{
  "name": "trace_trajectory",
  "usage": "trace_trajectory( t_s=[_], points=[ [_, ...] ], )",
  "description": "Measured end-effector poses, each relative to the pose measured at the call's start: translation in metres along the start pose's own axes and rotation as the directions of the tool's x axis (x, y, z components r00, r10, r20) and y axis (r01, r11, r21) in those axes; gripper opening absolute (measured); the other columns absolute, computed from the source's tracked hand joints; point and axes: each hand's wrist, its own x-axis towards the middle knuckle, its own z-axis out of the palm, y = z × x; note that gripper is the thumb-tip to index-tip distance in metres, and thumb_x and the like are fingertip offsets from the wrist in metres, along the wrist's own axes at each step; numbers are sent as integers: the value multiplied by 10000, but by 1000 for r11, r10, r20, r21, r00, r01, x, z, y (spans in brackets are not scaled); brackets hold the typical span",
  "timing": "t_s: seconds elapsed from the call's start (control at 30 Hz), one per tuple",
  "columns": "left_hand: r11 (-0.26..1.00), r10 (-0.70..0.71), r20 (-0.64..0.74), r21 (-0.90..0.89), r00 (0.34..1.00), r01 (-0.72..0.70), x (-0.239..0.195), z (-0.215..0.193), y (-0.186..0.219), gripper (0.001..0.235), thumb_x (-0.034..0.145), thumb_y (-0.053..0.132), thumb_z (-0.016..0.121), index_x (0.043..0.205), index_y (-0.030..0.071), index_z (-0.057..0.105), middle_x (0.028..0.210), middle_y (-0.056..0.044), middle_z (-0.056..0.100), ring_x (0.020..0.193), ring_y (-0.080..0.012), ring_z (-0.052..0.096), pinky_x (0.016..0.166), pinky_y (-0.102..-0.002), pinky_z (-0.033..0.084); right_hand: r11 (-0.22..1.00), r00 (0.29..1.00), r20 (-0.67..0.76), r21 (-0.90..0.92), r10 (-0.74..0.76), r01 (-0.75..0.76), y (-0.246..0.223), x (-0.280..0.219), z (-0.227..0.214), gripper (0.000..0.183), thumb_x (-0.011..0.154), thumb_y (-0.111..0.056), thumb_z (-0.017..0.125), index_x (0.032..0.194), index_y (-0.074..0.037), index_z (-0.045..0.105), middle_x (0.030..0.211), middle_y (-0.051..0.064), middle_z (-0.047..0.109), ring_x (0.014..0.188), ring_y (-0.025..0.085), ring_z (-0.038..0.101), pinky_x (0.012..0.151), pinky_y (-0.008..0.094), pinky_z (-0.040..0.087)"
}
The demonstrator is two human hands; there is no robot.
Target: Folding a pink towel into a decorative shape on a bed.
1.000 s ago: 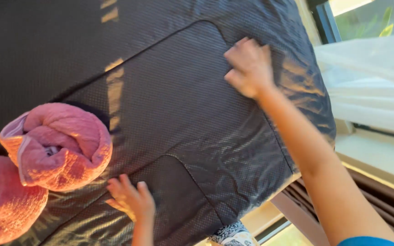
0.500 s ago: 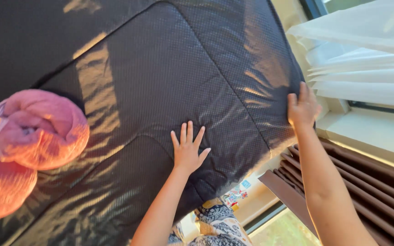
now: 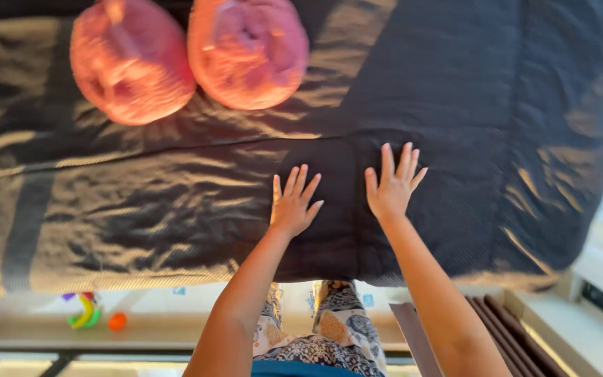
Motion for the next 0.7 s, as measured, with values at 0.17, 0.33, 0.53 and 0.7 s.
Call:
trace_trajectory(
  t_s=[0.17,0.33,0.53,0.7],
  points=[
    [977,-198,-98,56,975,204,-105,0,-140,704,988,553,490,1617,309,288,1716,-74,177,1584,-261,140,1249,-592,64,945,943,173,-117,-283,305,-108,-46,56,614,1011,-464,600,1563,-221,488,1669,277,275,1556,486,178,1194,728,78],
    [911,-412,-108,-14,905,413,-205,4,-244,724,966,599,410,1607,319,225,1701,-70,117,1561,-256,102,1231,-571,45,852,787,405,-37,-465,522,-209,-87,102,673,926,-538,612,1529,-270,478,1653,236,260,1534,483,168,1172,734,67],
    [844,-536,-173,-81,826,531,-256,-60,-366,735,1000,603,440,1625,263,256,1705,-87,171,1565,-261,138,1214,-628,37,745,649,505,-18,-569,666,-357,-99,185,756,869,-588,648,1531,-268,469,1660,254,223,1541,492,143,1160,753,67],
    [677,-729,-297,-173,617,716,-334,-104,-529,738,983,578,493,1612,230,325,1695,-108,240,1564,-291,186,1215,-658,37,632,532,512,28,-674,774,-507,-114,277,825,855,-652,650,1556,-276,434,1680,245,195,1549,488,124,1145,783,57]
  ],
)
